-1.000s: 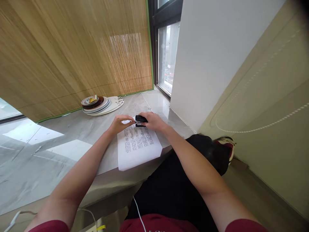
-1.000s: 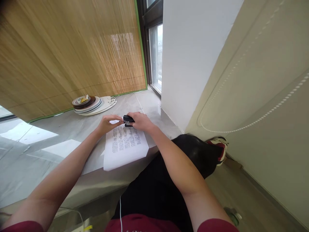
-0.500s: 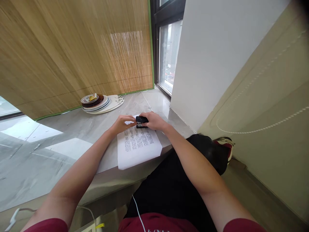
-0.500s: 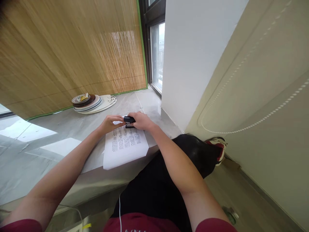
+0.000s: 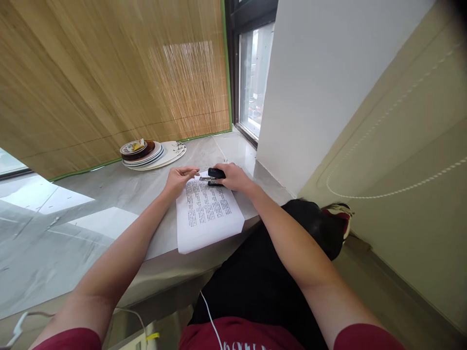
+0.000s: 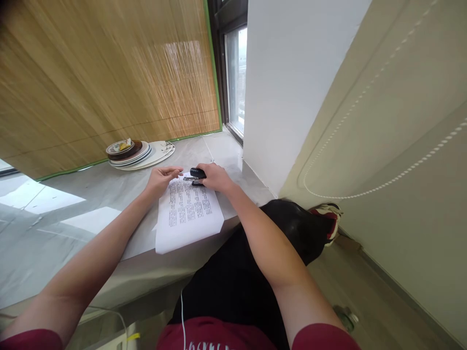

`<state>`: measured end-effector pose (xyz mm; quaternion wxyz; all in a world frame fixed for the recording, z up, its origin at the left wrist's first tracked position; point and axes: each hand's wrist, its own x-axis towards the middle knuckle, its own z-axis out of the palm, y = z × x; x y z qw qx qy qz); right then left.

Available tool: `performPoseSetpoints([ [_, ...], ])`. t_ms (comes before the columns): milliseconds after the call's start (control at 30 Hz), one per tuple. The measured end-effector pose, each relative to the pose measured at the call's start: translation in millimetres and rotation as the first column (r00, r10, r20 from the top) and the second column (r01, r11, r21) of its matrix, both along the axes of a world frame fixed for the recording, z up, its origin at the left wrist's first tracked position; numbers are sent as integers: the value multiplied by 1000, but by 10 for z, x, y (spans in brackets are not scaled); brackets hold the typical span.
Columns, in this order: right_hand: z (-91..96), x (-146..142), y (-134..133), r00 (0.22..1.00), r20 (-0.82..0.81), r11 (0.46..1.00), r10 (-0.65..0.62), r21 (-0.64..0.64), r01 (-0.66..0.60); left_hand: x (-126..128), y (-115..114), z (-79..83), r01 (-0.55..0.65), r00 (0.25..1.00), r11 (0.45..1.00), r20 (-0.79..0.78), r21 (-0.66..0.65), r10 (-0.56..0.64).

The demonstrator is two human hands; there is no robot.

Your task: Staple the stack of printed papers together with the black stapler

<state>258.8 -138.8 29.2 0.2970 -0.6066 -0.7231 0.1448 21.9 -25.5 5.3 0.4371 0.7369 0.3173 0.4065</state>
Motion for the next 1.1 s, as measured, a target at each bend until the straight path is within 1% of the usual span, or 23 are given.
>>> performPoseSetpoints([
  [67,-3,1,2,1000,0,1000,-7,-2,7,4,-11,-3,23,1000,999,-21,-41,-24],
  [133,0,-4,-2,1000,9,1000,-8,-1,8,14,-42,10,63,998,997,-19,-46,-64],
  [200,9,-13,-11,1000,18,1000,-4,3,4,25,-78,37,101,994,995,-29,-24,-102],
  [300,21,-29,-24,1000,24,1000,6,-2,-6,32,-113,85,147,984,988,-108,53,-141],
  [400,17,-40,-24,999,32,1000,13,-4,-13,38,-118,103,167,971,976,-195,136,-139],
  [533,-5,-42,-12,999,43,1000,20,-1,-20,62,-101,53,187,955,972,-257,142,-146],
  [667,-15,-37,-5,999,29,1000,28,10,-28,73,-73,-1,179,956,973,-260,148,-136],
  [767,-15,-34,-6,999,21,999,33,19,-33,72,-68,-11,179,953,972,-271,154,-133],
  [867,-15,-40,-8,999,28,999,31,17,-31,75,-91,1,179,951,968,-285,176,-124],
  [967,-11,-39,-7,999,31,999,31,16,-32,66,-115,31,181,950,958,-292,225,-111],
  [1100,32,59,6,999,-1,999,38,-4,-38,6,-83,74,239,939,925,-312,295,-143],
])
